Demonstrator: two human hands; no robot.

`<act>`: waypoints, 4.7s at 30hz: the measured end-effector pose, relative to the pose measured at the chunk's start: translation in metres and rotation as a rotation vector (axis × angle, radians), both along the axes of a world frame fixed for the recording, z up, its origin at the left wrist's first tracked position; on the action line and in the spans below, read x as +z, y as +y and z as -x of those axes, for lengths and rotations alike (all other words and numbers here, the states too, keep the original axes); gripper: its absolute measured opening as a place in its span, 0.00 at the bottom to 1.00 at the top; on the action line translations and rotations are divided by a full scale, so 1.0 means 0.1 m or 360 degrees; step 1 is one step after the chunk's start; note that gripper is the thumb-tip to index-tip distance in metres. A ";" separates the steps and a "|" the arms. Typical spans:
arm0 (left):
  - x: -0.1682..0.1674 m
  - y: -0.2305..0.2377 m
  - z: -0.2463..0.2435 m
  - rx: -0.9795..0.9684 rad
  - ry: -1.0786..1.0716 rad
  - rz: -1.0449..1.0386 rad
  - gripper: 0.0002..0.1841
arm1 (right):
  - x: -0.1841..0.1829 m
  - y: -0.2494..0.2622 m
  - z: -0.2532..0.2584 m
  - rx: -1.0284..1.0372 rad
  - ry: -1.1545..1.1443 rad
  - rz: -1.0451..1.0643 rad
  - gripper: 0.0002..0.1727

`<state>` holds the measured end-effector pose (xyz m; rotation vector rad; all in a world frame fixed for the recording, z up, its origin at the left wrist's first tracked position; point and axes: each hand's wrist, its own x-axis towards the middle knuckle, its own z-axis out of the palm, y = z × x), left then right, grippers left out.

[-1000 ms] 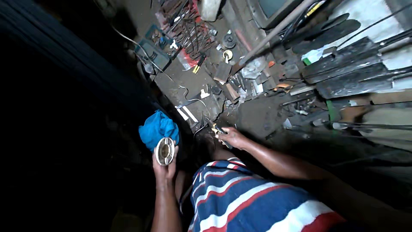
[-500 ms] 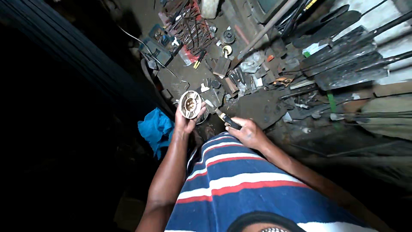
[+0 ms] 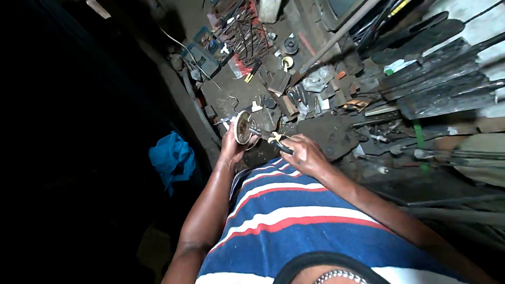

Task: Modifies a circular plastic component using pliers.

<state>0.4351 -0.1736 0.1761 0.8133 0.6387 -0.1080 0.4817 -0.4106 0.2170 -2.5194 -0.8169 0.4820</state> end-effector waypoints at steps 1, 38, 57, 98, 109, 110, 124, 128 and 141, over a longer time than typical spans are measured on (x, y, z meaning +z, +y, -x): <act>0.01 -0.06 -0.04 0.0014 -0.0005 -0.0038 0.32 | -0.03 -0.05 -0.09 0.0046 -0.0058 -0.0020 0.13; 0.15 -1.06 -1.17 0.0317 -0.0108 -0.0532 0.28 | -0.25 -0.81 -1.84 0.0541 -0.0147 -0.0274 0.15; 0.01 -0.78 -1.13 0.0108 -0.0608 -0.0572 0.27 | 0.09 -0.73 -2.06 0.0313 0.1287 -0.0263 0.06; -0.05 -1.21 -1.04 0.0589 0.0004 -0.0064 0.31 | 0.34 -0.91 -1.87 0.0933 -0.0237 0.0177 0.13; -0.04 -1.16 -1.04 0.0469 -0.0014 -0.0248 0.32 | 0.37 -0.78 -1.95 0.1064 -0.0349 0.0210 0.14; -0.05 -1.15 -1.04 0.0465 -0.0039 -0.0263 0.31 | 0.37 -0.77 -1.95 0.1066 -0.0340 0.0215 0.14; -0.16 -1.08 -1.01 0.0407 -0.0135 -0.0644 0.23 | 0.29 -0.76 -2.00 0.1184 -0.0228 0.0111 0.15; -0.11 -1.01 -1.00 0.0282 -0.0176 -0.0762 0.20 | 0.34 -0.76 -1.99 0.1106 -0.0056 0.0118 0.12; -0.17 -0.92 -0.88 0.0185 -0.0706 -0.0915 0.17 | 0.47 -0.73 -2.08 0.0625 0.1413 0.0002 0.08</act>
